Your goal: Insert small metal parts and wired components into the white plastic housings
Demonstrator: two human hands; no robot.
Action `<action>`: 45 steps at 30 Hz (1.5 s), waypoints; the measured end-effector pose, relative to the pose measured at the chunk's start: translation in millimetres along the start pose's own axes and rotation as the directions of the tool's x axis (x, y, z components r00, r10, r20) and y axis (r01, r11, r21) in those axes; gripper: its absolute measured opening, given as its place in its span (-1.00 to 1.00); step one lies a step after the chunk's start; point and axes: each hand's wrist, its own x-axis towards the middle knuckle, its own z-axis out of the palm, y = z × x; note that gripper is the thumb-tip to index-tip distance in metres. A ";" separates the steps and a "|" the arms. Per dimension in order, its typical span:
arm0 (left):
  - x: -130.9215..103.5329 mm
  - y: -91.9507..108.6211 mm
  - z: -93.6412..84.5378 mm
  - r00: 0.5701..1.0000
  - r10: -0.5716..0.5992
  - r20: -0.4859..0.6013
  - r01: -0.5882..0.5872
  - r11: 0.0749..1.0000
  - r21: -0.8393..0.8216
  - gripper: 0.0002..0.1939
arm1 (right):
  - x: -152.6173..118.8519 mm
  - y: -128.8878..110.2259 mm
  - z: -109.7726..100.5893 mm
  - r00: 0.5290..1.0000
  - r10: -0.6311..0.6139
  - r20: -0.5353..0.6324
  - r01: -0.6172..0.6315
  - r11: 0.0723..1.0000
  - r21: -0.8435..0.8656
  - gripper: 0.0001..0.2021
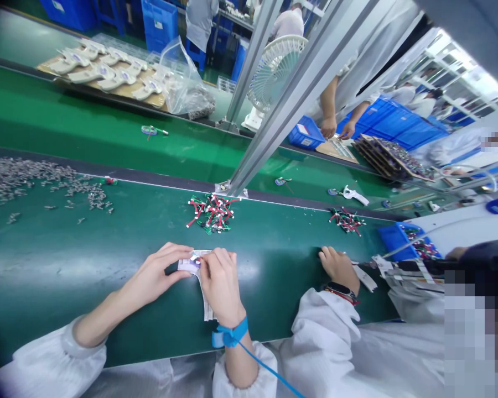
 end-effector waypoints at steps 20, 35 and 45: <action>6.3 16.9 -12.0 0.986 0.093 0.137 -0.122 0.968 0.220 -0.81 | -1.9 -0.7 2.1 0.999 0.038 0.024 -0.038 0.999 -0.005 -0.83; 8.7 17.3 -17.4 0.958 0.167 0.232 -0.246 0.896 0.369 -0.82 | -8.1 -1.8 7.6 0.999 0.044 -0.010 -0.044 0.999 0.003 -0.84; 12.7 27.2 -15.0 0.949 0.115 0.293 -0.256 0.824 0.506 -0.83 | -8.1 -4.6 11.0 0.997 0.057 -0.054 -0.058 0.998 -0.020 -0.82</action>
